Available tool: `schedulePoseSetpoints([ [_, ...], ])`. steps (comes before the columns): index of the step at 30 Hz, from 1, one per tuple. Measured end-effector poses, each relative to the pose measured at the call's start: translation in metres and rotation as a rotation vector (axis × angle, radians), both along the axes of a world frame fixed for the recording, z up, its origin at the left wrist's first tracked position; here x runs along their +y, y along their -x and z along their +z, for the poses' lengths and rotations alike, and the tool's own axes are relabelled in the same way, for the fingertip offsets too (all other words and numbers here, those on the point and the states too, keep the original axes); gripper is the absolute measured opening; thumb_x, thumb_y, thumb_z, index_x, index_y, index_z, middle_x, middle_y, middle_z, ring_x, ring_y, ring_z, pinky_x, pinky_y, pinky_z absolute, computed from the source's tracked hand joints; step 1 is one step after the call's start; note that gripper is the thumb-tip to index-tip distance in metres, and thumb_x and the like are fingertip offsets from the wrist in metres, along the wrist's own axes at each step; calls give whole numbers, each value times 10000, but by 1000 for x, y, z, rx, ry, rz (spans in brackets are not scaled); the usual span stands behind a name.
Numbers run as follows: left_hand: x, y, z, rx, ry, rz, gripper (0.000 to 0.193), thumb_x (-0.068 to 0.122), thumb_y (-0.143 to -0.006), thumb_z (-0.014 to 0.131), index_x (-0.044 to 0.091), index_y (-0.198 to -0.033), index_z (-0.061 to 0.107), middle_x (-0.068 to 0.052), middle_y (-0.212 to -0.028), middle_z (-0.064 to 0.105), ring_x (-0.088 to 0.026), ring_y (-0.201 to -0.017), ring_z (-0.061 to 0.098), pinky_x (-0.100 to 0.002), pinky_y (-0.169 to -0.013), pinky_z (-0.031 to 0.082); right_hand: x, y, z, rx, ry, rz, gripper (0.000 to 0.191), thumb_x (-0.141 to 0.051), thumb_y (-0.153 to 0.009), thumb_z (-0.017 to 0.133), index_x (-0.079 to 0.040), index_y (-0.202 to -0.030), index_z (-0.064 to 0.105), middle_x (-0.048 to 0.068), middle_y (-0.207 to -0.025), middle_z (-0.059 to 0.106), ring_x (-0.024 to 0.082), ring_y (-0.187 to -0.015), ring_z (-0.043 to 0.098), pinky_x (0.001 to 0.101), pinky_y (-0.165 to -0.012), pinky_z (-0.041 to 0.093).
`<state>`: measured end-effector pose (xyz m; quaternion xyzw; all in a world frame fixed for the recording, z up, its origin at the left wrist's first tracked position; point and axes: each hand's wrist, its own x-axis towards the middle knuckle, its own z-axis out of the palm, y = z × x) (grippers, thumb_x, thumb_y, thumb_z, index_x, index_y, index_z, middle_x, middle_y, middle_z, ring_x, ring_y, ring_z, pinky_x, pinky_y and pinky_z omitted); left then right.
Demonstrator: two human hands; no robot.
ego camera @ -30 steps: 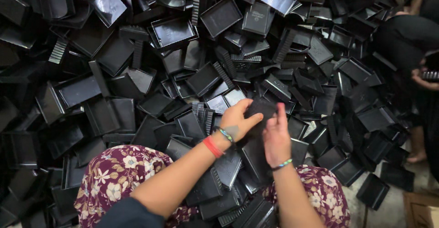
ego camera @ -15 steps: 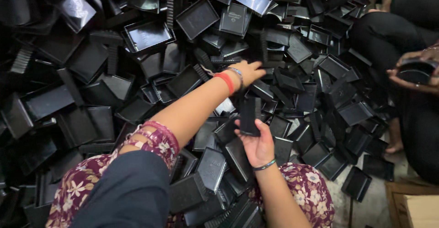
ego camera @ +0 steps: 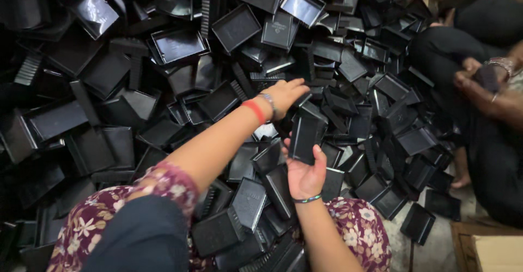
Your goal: The person sits on the floor and repeatedly picks up two black plastic components from a large pile. They align and press the parts together by hand, then place the assembled unit back into the pile. The process is repeated continuously throughout the clip.
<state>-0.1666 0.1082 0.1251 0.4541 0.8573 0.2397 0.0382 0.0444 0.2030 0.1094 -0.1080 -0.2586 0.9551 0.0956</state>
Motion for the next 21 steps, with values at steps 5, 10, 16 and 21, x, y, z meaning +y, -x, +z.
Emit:
schedulePoseSetpoints([
  [5,48,21,8,-53,496,-84,857,67,-699,809,168,-1467,442,-156,-1467,509,-432,-1198,585,-479,-1004,502,10,-4,-8,-23,18,4,563,-378,-973,553,25,-1366,577,191,-1312,658,321,-1140,664,447,-952,538],
  [10,36,4,38,14,370,18,819,188,-616,896,78,-1342,534,-149,-1331,616,-382,-1242,571,-426,-1011,507,29,2,-15,-67,-34,-166,457,-327,-1043,570,31,-1328,559,188,-1268,636,334,-1168,653,477,-952,536],
  [16,-71,-121,35,-1029,-410,273,826,374,-694,882,31,-1388,594,-39,-1188,737,-133,-1065,672,-281,-948,525,11,-5,-7,-6,-328,-43,491,-222,-1025,571,-2,-1461,519,169,-1320,638,272,-1207,615,404,-1071,473],
  [21,-101,-182,10,-1236,-770,610,836,312,-710,894,-26,-1403,570,-106,-1189,705,-165,-1012,675,-309,-854,544,-32,-19,9,57,-568,286,521,-168,-1032,562,53,-1497,484,127,-1481,567,226,-1389,502,355,-1186,348],
])
